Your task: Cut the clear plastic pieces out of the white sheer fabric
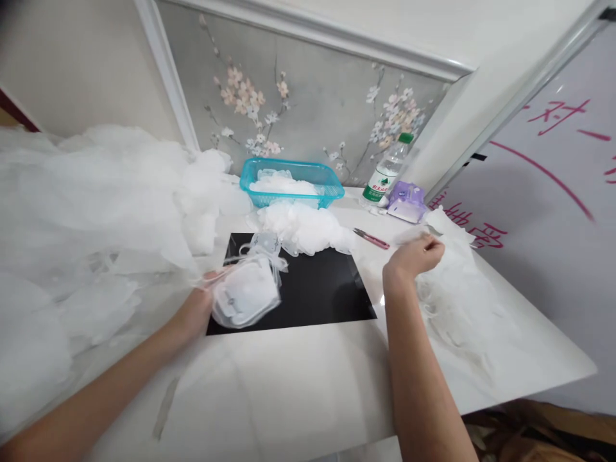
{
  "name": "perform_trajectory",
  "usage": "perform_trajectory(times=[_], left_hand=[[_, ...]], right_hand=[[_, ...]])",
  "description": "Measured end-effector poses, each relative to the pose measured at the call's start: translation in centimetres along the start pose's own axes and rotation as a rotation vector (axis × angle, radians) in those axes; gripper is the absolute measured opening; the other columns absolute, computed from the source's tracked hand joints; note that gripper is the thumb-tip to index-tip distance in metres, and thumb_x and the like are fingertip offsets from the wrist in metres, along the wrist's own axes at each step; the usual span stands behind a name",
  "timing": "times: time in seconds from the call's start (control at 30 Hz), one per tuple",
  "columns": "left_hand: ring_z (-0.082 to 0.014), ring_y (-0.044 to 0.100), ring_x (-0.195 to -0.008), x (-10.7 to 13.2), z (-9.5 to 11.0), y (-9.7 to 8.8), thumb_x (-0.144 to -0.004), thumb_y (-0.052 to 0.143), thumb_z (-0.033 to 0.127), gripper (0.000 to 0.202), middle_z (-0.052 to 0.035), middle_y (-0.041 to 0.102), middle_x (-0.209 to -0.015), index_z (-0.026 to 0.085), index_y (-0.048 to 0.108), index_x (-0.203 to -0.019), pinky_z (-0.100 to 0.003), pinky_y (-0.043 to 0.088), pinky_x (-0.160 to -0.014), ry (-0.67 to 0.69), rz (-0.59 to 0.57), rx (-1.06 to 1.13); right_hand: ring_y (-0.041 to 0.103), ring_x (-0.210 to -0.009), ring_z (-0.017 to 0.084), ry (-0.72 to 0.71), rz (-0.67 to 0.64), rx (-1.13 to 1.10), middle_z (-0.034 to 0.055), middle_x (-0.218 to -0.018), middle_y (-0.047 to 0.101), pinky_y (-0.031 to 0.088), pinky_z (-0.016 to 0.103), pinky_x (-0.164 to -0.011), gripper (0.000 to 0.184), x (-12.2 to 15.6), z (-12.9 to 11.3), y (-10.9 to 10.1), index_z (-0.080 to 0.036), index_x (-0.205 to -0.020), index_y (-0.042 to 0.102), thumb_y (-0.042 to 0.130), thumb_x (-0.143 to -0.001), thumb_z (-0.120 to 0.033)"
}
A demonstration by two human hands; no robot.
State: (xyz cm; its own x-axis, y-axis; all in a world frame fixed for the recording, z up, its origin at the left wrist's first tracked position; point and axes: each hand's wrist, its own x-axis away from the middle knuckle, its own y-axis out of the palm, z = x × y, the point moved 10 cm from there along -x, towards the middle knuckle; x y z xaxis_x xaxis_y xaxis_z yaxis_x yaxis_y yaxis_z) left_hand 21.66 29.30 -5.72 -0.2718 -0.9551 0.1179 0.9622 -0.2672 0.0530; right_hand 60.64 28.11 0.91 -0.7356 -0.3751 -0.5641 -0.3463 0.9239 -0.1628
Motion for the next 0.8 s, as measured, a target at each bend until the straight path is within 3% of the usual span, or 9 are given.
perform_trajectory(times=[0.07,0.13,0.2,0.27,0.4,0.5,0.57,0.67,0.8], left_hand=[[-0.017,0.054,-0.068,-0.3,-0.2,-0.6,-0.069,0.062,0.04,0.023,0.0003,0.056,-0.069,0.018,0.058,-0.075,-0.026,0.04,-0.061,0.001,0.045,0.031],[-0.0131,0.047,-0.06,-0.3,-0.1,-0.8,-0.074,0.058,0.04,0.022,0.0024,0.049,-0.064,0.018,0.053,-0.071,-0.024,0.035,-0.055,0.006,0.068,0.039],[-0.0108,0.042,-0.058,-0.1,0.2,-0.7,-0.078,0.054,0.041,0.024,0.0041,0.044,-0.064,0.019,0.048,-0.069,-0.023,0.033,-0.053,0.022,0.086,0.033],[-0.0089,0.041,-0.059,0.1,0.5,-0.7,-0.077,0.059,0.039,0.026,0.0058,0.041,-0.066,0.02,0.042,-0.07,-0.021,0.033,-0.053,0.05,0.117,0.013],[-0.0069,0.048,-0.068,0.5,1.3,-1.1,-0.067,0.073,0.031,0.042,0.0076,0.043,-0.078,0.022,0.034,-0.078,-0.019,0.04,-0.063,0.144,0.19,0.015],[-0.0093,0.056,-0.077,0.5,1.7,-0.7,-0.065,0.075,0.031,0.049,0.0062,0.047,-0.091,0.026,0.035,-0.093,-0.023,0.045,-0.07,0.176,0.137,0.031],[-0.0098,0.057,-0.076,0.6,1.5,-0.7,-0.068,0.072,0.033,0.053,0.0052,0.048,-0.095,0.029,0.035,-0.106,-0.024,0.046,-0.069,0.134,0.14,0.038],[-0.01,0.057,-0.075,0.7,0.9,-1.4,-0.068,0.07,0.032,0.049,0.0048,0.05,-0.091,0.028,0.043,-0.109,-0.023,0.045,-0.069,0.051,0.231,0.046],[-0.0092,0.052,-0.069,0.8,0.8,-1.9,-0.066,0.07,0.028,0.023,0.0055,0.05,-0.074,0.02,0.056,-0.083,-0.021,0.039,-0.065,0.026,0.272,-0.038]], right_hand=[[0.053,-0.088,0.023,-0.005,0.105,0.023,0.0068,-0.087,0.049,0.042,0.046,-0.084,0.029,0.9,-1.3,-0.6,-0.021,-0.087,0.045,0.021,-0.091,-0.035],[0.054,-0.088,0.022,-0.093,0.015,0.03,0.008,-0.09,0.055,0.044,0.042,-0.083,0.025,2.8,-4.0,1.3,-0.02,-0.089,0.051,0.034,-0.089,-0.038],[0.055,-0.093,0.023,-0.297,-0.291,0.034,0.0085,-0.094,0.061,0.045,0.041,-0.084,0.022,6.3,-7.9,5.3,-0.019,-0.09,0.057,0.044,-0.086,-0.037],[0.053,-0.1,0.024,-0.451,-0.496,0.024,0.0102,-0.1,0.062,0.042,0.041,-0.089,0.022,10.5,-11.2,7.5,-0.018,-0.093,0.059,0.048,-0.086,-0.036],[0.054,-0.065,0.014,-0.368,-0.887,-0.143,0.0043,-0.08,0.062,0.047,0.028,-0.064,0.026,17.1,-14.1,9.1,-0.018,-0.087,0.061,0.046,-0.09,-0.039],[0.054,-0.064,0.009,-0.348,-1.208,-0.333,0.0067,-0.104,0.059,0.048,0.023,-0.058,0.026,20.6,-16.0,9.3,-0.021,-0.106,0.06,0.045,-0.09,-0.035],[0.056,-0.07,0.009,-0.325,-1.329,-0.396,0.0084,-0.116,0.054,0.051,0.023,-0.061,0.022,21.2,-16.3,9.4,-0.021,-0.102,0.061,0.048,-0.089,-0.032],[0.059,-0.077,0.012,-0.28,-1.363,-0.411,0.0088,-0.109,0.057,0.052,0.023,-0.063,0.018,20.3,-15.9,9.8,-0.018,-0.079,0.062,0.052,-0.086,-0.032],[0.062,-0.076,0.015,-0.113,-1.212,-0.418,0.0067,-0.081,0.065,0.049,0.025,-0.064,0.036,17.2,-14.2,10.3,-0.015,-0.061,0.06,0.05,-0.085,-0.041]])
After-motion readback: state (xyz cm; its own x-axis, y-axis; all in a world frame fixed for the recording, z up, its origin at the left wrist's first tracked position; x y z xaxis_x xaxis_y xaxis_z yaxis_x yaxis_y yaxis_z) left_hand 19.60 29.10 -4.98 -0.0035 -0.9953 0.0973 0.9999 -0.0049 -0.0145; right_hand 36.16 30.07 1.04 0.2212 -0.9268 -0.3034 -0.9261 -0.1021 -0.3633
